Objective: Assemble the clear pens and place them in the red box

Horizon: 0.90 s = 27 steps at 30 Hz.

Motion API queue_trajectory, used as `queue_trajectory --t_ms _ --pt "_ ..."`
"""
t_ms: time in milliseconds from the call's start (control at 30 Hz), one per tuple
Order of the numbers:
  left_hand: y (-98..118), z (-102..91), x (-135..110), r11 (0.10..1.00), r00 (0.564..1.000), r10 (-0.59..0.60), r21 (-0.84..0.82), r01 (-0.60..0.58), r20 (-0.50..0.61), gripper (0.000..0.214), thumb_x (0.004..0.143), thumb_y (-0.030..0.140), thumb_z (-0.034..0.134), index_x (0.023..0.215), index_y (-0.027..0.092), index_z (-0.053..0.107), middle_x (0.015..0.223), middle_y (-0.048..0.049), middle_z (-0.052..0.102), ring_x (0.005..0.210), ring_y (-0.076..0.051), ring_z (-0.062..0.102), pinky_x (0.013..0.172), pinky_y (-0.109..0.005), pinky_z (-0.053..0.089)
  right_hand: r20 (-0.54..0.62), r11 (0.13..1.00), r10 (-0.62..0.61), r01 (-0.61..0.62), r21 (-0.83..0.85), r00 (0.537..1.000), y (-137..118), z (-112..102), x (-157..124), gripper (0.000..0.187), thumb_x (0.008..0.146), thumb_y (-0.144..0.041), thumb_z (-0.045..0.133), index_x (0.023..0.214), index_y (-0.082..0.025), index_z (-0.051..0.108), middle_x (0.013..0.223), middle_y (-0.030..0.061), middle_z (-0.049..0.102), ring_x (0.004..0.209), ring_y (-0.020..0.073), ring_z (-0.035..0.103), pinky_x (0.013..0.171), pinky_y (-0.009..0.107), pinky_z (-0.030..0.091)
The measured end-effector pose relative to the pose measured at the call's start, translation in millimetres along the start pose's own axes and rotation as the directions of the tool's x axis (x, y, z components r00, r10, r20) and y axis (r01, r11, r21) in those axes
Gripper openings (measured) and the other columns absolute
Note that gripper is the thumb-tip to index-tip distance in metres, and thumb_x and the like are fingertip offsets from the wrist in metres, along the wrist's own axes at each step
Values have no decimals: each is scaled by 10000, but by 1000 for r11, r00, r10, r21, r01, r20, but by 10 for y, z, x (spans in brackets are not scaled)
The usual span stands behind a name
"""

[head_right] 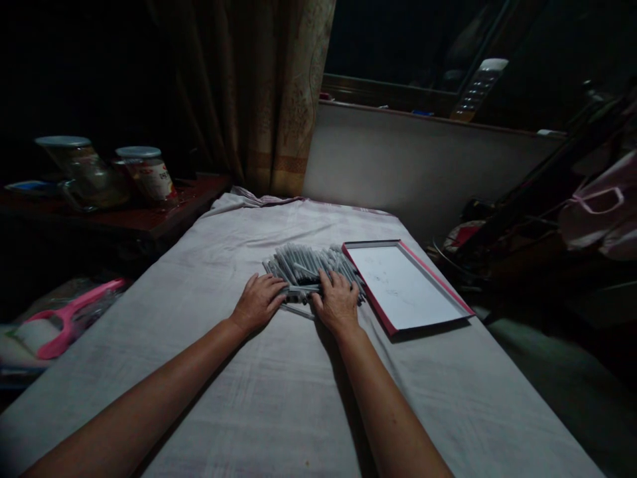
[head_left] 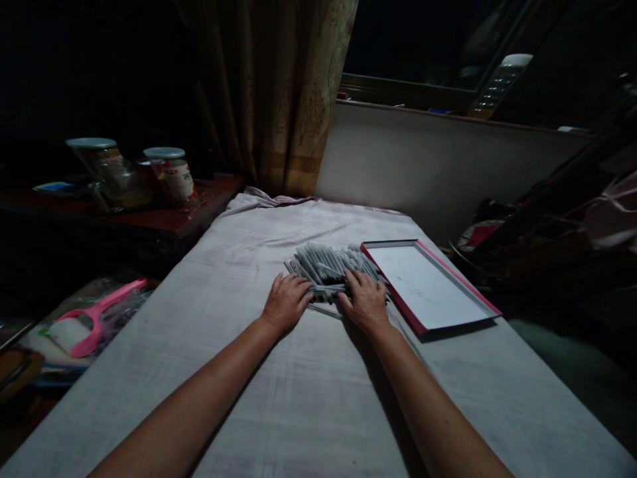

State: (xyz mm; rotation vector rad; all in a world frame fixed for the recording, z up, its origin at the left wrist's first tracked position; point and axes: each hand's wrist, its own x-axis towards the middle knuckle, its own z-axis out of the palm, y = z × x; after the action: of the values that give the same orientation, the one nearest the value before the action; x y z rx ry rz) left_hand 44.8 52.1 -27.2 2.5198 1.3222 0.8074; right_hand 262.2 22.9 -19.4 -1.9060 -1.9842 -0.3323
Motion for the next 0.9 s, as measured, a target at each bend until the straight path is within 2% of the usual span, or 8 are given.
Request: queue_trajectory --t_ms 67,167,267,367,500,667,800,900 --pt "-26 -7 -32 1000 999 -2 -6 2 -33 239 914 274 577 1131 224 665 1249 -82 676 1274 -274 523 1154 -542 268 -58 999 -9 11 31 998 -4 -19 -49 452 896 -285 550 1338 -193 576 1366 153 599 1245 318 494 1041 518 283" --pt "-76 -30 -112 1000 997 -12 -24 10 -81 176 883 256 610 1046 220 667 1232 -83 682 1227 -261 558 1128 -510 332 -147 994 -32 47 103 989 -3 -13 -203 324 870 -213 565 1176 -204 673 1330 138 622 1263 308 487 1057 509 280" --pt "-117 -63 -181 999 992 -31 -47 26 -124 103 858 235 620 952 213 654 1178 -86 700 1166 -256 597 1069 -477 414 -187 985 -18 50 164 982 6 18 -363 226 856 -189 579 1036 -210 713 1292 131 640 1258 306 492 1052 506 300" --pt "-135 -97 -222 997 984 -57 -70 46 -169 63 849 219 606 903 212 638 1148 -85 708 1127 -253 616 1022 -450 459 -200 980 15 25 198 980 15 42 -448 209 848 -187 595 1014 -193 722 1255 145 653 1237 309 506 1030 495 335" --pt "-128 -154 -292 991 964 -113 -99 91 -241 106 886 239 542 940 207 627 1050 -81 719 1000 -227 651 925 -393 514 -218 973 48 4 232 975 10 21 -467 207 852 -191 590 1000 -196 734 1224 142 666 1190 298 535 983 467 377" --pt "-61 -251 -422 986 958 -117 -145 81 -262 152 921 304 518 951 213 636 907 -49 714 886 -205 657 828 -344 536 -197 925 114 -32 379 974 -71 -127 -447 268 932 -271 485 985 -201 738 1052 113 725 1012 254 615 914 403 432" --pt "3 -307 -481 974 963 -62 -225 1 -263 154 924 318 531 949 217 643 907 -43 714 872 -199 654 805 -337 537 -114 790 149 -49 611 982 -193 -259 -444 374 968 -346 393 862 -202 722 848 79 731 812 203 655 771 308 486" --pt "18 -333 -514 971 968 -55 -239 -5 -244 146 926 316 535 943 214 639 884 -37 706 847 -190 652 786 -325 537 -21 720 131 -80 690 991 -257 -309 -454 387 946 -387 418 724 -206 677 691 43 679 663 172 627 643 262 468"
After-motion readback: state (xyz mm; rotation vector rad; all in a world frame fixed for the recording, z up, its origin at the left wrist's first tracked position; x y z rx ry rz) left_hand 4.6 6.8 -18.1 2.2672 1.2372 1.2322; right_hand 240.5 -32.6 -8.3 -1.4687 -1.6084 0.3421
